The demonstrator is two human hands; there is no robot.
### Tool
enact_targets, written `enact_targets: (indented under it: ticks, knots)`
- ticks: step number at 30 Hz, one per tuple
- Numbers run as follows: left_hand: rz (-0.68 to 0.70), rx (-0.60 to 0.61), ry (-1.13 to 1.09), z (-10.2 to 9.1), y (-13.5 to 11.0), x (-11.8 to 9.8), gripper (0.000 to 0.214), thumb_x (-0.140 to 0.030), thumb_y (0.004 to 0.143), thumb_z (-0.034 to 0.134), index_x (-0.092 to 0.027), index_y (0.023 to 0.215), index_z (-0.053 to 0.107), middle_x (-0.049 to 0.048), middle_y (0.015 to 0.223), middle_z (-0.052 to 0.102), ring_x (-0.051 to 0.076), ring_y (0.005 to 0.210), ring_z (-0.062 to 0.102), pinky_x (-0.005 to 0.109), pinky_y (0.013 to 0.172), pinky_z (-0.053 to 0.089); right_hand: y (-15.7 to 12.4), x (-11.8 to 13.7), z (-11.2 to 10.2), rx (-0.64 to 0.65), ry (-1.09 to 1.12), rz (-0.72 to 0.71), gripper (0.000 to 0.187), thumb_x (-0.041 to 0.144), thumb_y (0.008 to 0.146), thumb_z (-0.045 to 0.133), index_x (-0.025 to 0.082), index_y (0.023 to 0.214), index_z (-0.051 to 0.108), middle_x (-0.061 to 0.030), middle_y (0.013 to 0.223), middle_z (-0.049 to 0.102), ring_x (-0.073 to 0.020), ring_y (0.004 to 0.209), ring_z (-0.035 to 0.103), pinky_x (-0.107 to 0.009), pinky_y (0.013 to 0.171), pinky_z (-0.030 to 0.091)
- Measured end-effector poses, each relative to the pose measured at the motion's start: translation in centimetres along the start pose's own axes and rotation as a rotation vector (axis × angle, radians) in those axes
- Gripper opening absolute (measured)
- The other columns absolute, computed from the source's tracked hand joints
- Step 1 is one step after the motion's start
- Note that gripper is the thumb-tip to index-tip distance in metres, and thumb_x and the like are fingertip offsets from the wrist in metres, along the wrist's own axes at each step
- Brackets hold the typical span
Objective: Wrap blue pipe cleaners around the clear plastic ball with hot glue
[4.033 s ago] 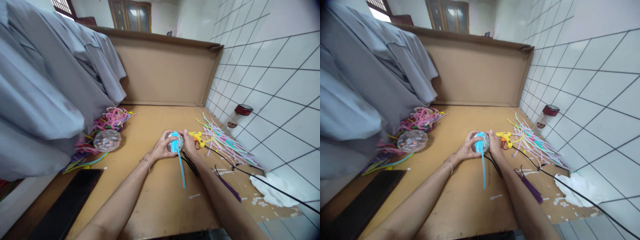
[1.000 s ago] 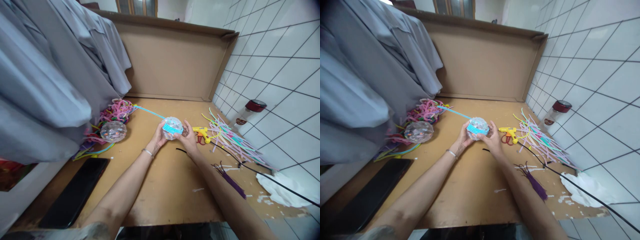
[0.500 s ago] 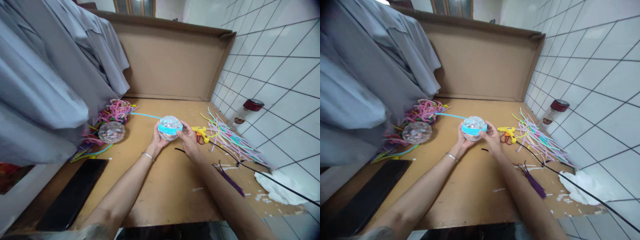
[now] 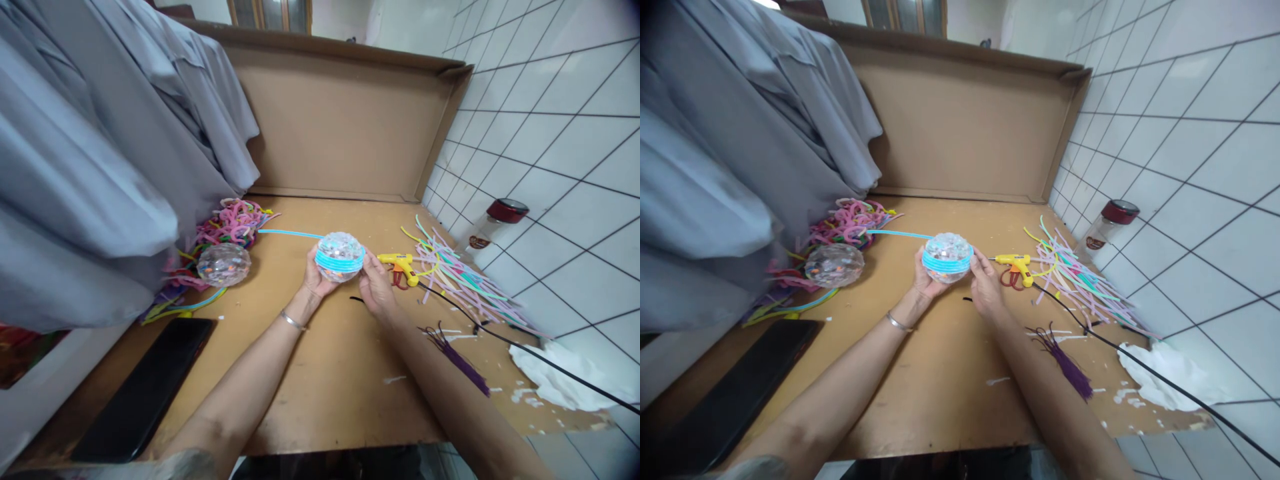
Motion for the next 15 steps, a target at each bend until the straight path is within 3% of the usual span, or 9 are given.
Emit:
enact_targets:
  ticks: [10, 15]
  knots:
    - [0.077, 0.134, 0.385, -0.9, 0.4, -1.1, 0.082, -0.063, 0.053, 0.081, -0.018, 0.118, 0.058, 0.0115, 0.115, 0.069, 0.034, 0.120, 0.059, 0.049, 0.104, 0.047, 1.0, -0.2, -1.6, -0.028, 0.041, 0.146, 0.026, 0.038, 0.067, 0.077, 0.023, 0.088, 0.073, -0.0041, 0.100, 0.077, -0.0232, 0.109, 0.066, -0.040, 0.102, 0.049]
    - [0.374, 0.173, 0.918, -0.5, 0.3, -1.5, 0.074, -0.044, 0.051, 0.088, -0.020, 0.114, 0.059, 0.0090, 0.117, 0.061, 0.029, 0.114, 0.059, 0.046, 0.104, 0.046, 1.9, -0.4, -3.6, -0.134, -0.096, 0.165, 0.016, 0.035, 0.070, 0.075, 0.021, 0.070, 0.068, -0.0032, 0.077, 0.076, -0.0216, 0.086, 0.070, -0.037, 0.086, 0.056]
Point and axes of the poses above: each hand's wrist, its own y-axis towards the middle knuckle, its own z-axis out of the palm, x = y × z, the point moved 4 cm from there along y, towards the middle knuckle
